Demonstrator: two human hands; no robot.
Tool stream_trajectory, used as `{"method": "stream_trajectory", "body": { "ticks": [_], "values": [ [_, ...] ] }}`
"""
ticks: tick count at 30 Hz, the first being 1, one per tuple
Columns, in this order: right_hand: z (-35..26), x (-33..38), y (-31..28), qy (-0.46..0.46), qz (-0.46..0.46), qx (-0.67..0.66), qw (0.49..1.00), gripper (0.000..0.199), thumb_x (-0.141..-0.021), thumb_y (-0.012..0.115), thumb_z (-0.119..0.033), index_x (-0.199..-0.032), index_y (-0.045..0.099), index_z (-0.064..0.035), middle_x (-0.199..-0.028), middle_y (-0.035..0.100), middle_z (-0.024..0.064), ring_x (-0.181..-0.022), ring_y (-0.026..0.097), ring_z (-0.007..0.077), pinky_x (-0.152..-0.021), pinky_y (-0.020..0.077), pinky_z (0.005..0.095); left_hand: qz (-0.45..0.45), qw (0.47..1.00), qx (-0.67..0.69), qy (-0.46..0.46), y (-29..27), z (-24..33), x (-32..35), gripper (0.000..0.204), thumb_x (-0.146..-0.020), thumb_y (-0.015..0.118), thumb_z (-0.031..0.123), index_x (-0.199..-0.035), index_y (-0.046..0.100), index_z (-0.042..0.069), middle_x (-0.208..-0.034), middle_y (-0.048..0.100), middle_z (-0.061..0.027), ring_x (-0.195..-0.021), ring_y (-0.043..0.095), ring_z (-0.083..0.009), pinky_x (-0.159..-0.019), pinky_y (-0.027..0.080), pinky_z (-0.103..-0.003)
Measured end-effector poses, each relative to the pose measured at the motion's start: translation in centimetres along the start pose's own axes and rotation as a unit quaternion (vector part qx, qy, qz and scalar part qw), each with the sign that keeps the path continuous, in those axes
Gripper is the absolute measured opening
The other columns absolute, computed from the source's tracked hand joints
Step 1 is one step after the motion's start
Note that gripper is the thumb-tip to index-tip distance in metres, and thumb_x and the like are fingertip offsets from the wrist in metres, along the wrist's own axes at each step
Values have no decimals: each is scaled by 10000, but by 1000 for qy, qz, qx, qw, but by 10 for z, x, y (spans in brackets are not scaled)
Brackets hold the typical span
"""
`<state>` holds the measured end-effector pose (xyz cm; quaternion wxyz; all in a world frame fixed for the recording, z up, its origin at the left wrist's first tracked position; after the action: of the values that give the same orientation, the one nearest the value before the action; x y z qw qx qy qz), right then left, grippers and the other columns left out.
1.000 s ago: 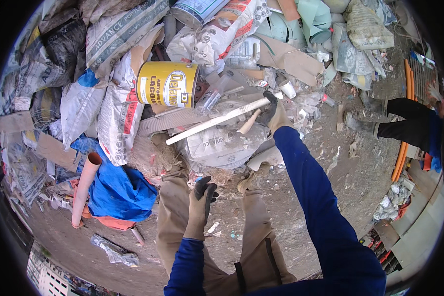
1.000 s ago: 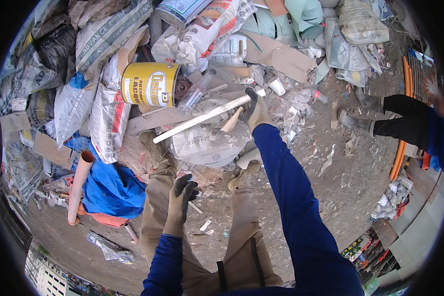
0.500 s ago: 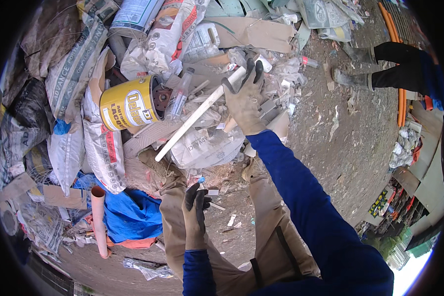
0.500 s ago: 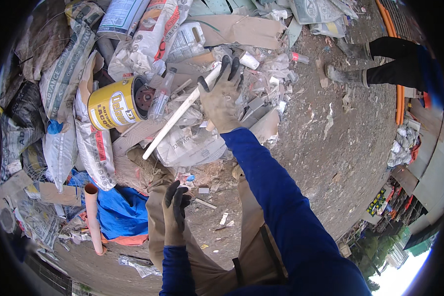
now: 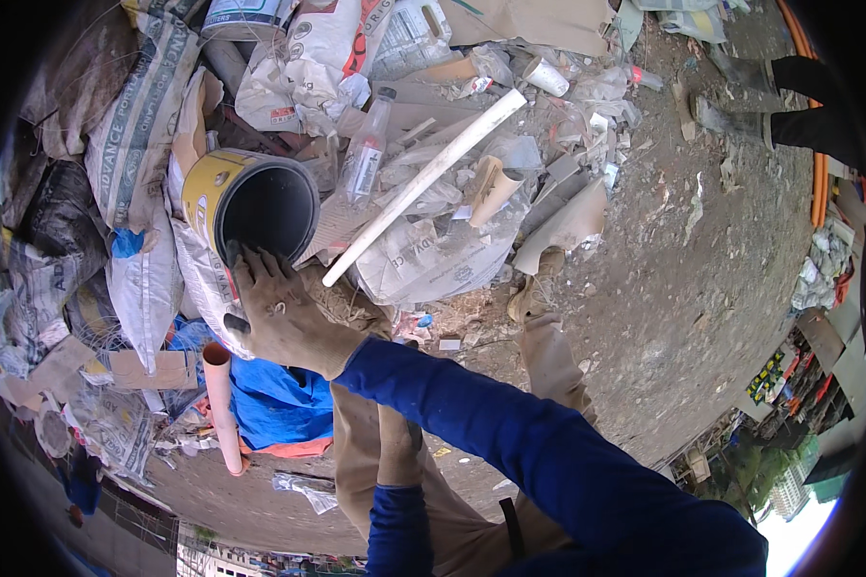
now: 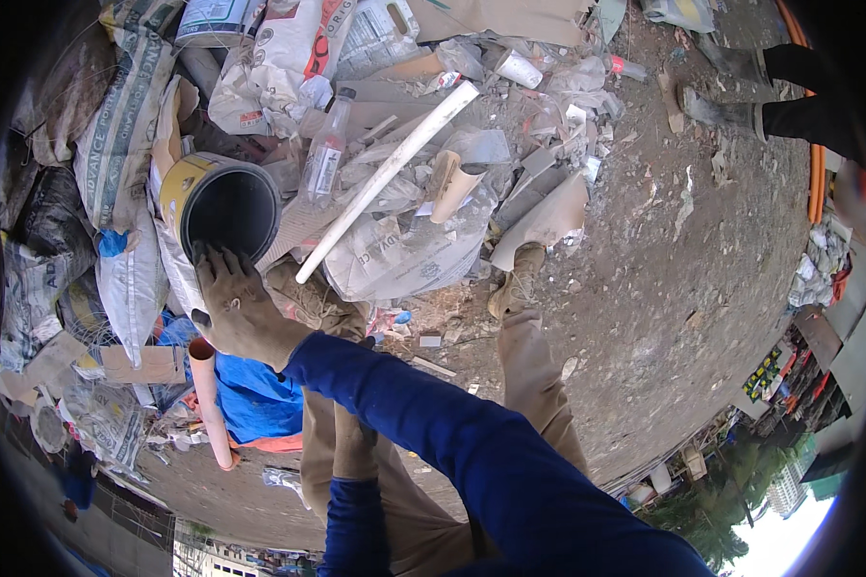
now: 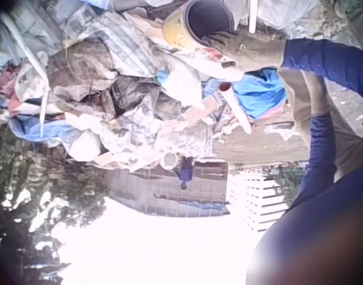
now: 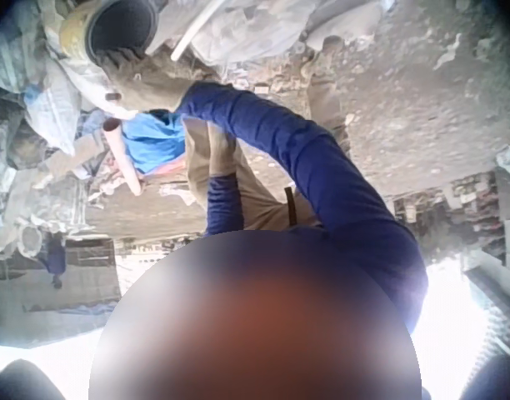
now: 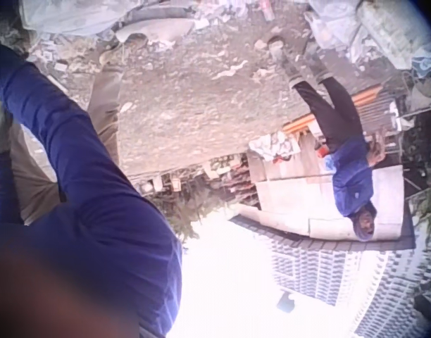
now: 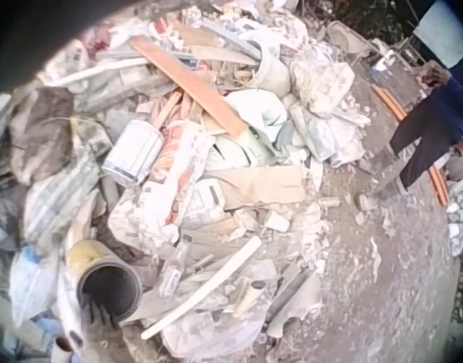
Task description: The person sorts through a large pile of mixed construction debris, picking up and moving various items including cement bags, plastic pipes, and a paint can. They repeatedly lift and toss items to clear space or separate materials.
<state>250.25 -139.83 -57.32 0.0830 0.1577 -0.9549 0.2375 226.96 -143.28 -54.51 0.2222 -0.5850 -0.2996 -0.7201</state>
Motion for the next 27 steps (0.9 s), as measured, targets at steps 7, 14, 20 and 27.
{"method": "stream_trajectory", "body": {
  "ticks": [7,14,20,27],
  "values": [
    [-17,2,3,-66,-130,48,988,498,-939,621,-191,-1355,531,67,-1284,614,289,-1172,615,414,-1043,474,492,16,993,-24,117,17,24,11,521,-1009,679,200,-1449,469,16,-1320,599,-65,-1185,602,-184,-980,520,-326],
    [54,-48,-101,46,-49,26,997,324,-866,691,-108,-1156,693,37,-1015,741,225,-980,736,320,-893,570,383,-34,988,-122,90,34,68,20,446,-1016,678,223,-1397,569,19,-1157,705,-77,-923,677,-144,-780,535,-277],
    [61,-137,-130,186,-90,128,970,498,-1032,542,-392,-1372,571,-30,-1289,635,303,-1216,609,456,-1037,486,459,-8,992,-95,81,24,84,19,477,-1019,669,214,-1432,533,19,-1173,695,-97,-938,685,-167,-789,541,-289],
    [-1,16,-23,-75,-255,108,958,524,-981,611,-305,-1386,523,17,-1240,662,256,-1157,644,394,-1028,493,476,193,949,77,236,4,124,17,599,-1048,571,302,-1564,338,106,-1490,475,-139,-1288,549,-246,-1007,483,-416]
  ]
}}
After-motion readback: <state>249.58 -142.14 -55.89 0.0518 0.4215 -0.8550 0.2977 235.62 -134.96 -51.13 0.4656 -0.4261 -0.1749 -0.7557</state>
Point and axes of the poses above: each hand's wrist, its own x-axis away from the middle knuckle, its own y-axis out of the palm, z = x × y, the point moved 2 cm from there along -x, towards the middle knuckle
